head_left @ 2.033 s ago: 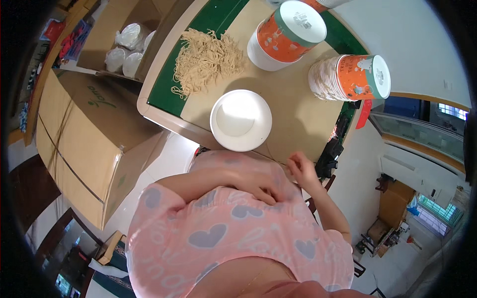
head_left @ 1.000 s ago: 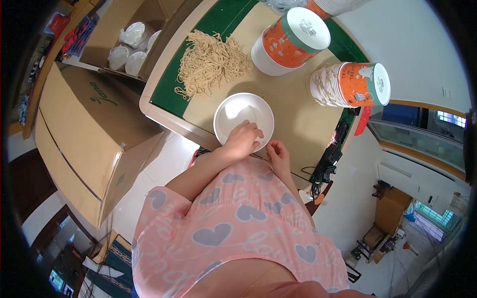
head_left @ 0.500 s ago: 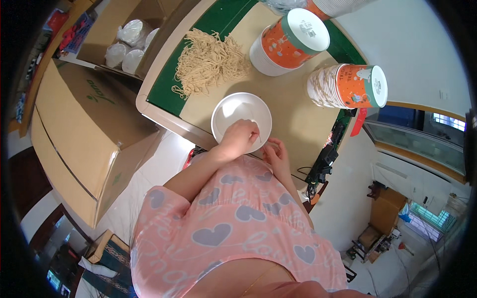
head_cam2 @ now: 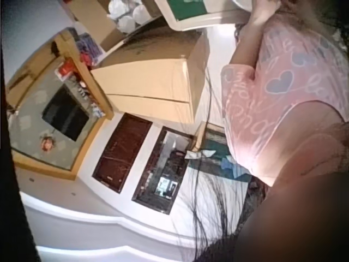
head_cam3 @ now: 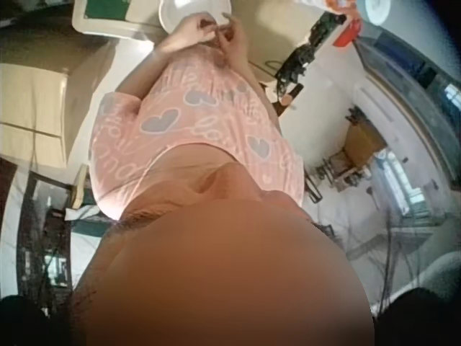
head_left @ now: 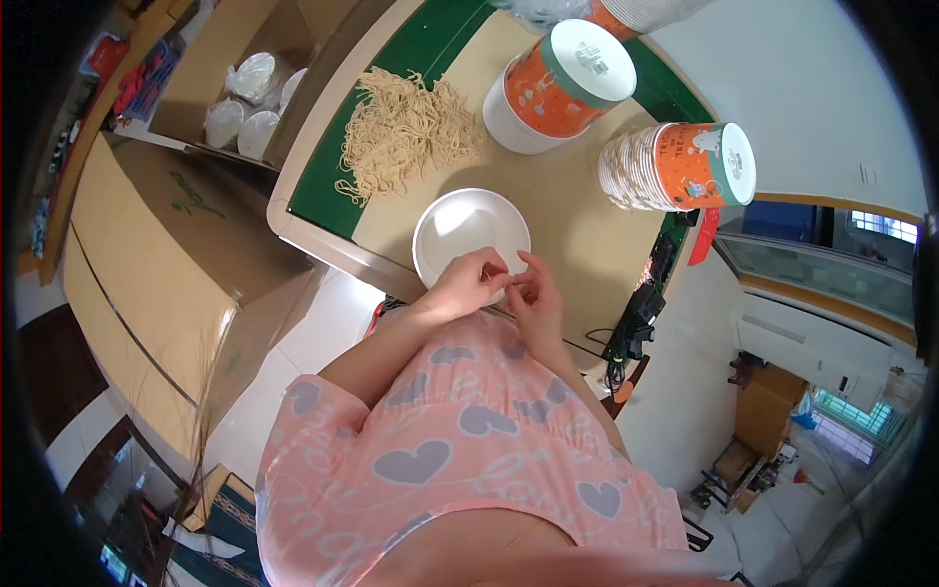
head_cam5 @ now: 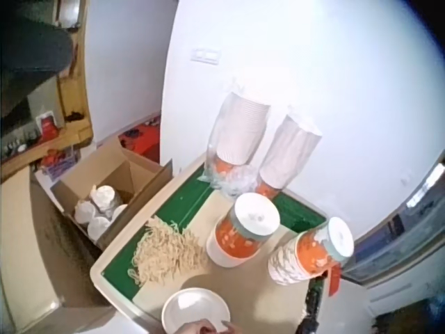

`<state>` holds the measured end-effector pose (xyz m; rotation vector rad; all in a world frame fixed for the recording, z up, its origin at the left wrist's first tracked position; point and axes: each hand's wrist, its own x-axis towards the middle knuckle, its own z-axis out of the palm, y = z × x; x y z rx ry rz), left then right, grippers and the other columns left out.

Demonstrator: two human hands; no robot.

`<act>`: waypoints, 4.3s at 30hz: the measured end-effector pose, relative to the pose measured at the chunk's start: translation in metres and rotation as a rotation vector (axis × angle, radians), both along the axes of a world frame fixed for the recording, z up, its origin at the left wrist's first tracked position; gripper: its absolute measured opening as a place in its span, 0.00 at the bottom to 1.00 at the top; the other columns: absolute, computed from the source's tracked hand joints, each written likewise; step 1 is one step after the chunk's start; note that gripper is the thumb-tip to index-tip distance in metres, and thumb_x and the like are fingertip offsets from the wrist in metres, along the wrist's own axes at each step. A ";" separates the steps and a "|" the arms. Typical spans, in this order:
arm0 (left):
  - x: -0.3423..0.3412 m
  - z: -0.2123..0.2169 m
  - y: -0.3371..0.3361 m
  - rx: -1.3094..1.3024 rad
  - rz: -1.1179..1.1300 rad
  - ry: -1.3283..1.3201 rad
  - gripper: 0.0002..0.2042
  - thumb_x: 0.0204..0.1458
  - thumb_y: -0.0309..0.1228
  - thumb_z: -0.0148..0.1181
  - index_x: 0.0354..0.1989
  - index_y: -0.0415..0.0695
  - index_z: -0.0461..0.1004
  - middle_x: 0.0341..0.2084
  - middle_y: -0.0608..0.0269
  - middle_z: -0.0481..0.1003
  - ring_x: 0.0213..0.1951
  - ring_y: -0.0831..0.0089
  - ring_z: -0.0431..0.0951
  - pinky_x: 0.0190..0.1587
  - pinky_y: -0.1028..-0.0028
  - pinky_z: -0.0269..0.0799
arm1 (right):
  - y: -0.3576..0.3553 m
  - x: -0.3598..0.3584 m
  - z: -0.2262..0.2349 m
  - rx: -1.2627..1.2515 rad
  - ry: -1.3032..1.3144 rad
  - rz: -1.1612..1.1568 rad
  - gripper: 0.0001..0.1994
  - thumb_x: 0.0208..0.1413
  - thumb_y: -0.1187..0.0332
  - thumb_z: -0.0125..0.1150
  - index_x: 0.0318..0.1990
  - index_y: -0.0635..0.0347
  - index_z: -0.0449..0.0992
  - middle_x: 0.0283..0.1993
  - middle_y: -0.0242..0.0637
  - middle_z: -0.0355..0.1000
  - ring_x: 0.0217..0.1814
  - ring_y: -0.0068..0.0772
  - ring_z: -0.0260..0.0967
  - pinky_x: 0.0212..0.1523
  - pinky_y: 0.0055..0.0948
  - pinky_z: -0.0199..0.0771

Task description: Sorting and preparing paper food bowls and lids for packaging into boxes.

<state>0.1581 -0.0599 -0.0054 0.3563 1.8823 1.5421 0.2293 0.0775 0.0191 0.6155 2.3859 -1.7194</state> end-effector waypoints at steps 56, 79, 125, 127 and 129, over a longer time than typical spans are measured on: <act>-0.009 -0.026 0.019 0.237 -0.044 -0.546 0.06 0.47 0.28 0.60 0.31 0.40 0.73 0.19 0.70 0.68 0.20 0.84 0.64 0.22 0.83 0.58 | 0.016 0.012 -0.019 -0.109 0.013 -0.229 0.04 0.53 0.75 0.56 0.35 0.64 0.72 0.32 0.31 0.70 0.32 0.19 0.66 0.34 0.19 0.66; -0.007 -0.021 0.016 0.304 -0.254 -0.177 0.05 0.46 0.26 0.60 0.32 0.43 0.75 0.23 0.71 0.72 0.25 0.83 0.68 0.27 0.78 0.65 | 0.016 0.014 -0.016 -0.194 0.128 -0.329 0.14 0.49 0.80 0.57 0.42 0.60 0.63 0.33 0.31 0.68 0.35 0.20 0.66 0.36 0.18 0.67; 0.005 -0.030 0.018 0.157 -0.020 -0.043 0.03 0.46 0.24 0.61 0.29 0.39 0.74 0.23 0.68 0.74 0.27 0.83 0.70 0.30 0.80 0.68 | 0.017 0.012 -0.021 -0.061 0.139 -0.132 0.20 0.52 0.77 0.57 0.52 0.59 0.62 0.37 0.35 0.73 0.37 0.22 0.69 0.37 0.20 0.67; 0.006 -0.030 0.018 0.154 -0.007 -0.065 0.03 0.46 0.24 0.61 0.28 0.39 0.74 0.23 0.69 0.73 0.27 0.83 0.70 0.31 0.80 0.68 | 0.016 0.012 -0.021 -0.041 0.154 -0.126 0.19 0.52 0.77 0.57 0.52 0.59 0.62 0.37 0.34 0.73 0.37 0.22 0.69 0.37 0.20 0.67; 0.006 -0.030 0.019 0.197 0.010 -0.067 0.03 0.47 0.23 0.60 0.29 0.40 0.71 0.25 0.69 0.72 0.28 0.83 0.70 0.32 0.80 0.68 | 0.016 0.012 -0.022 -0.027 0.163 -0.125 0.19 0.52 0.77 0.57 0.52 0.60 0.63 0.37 0.34 0.73 0.37 0.21 0.69 0.36 0.19 0.66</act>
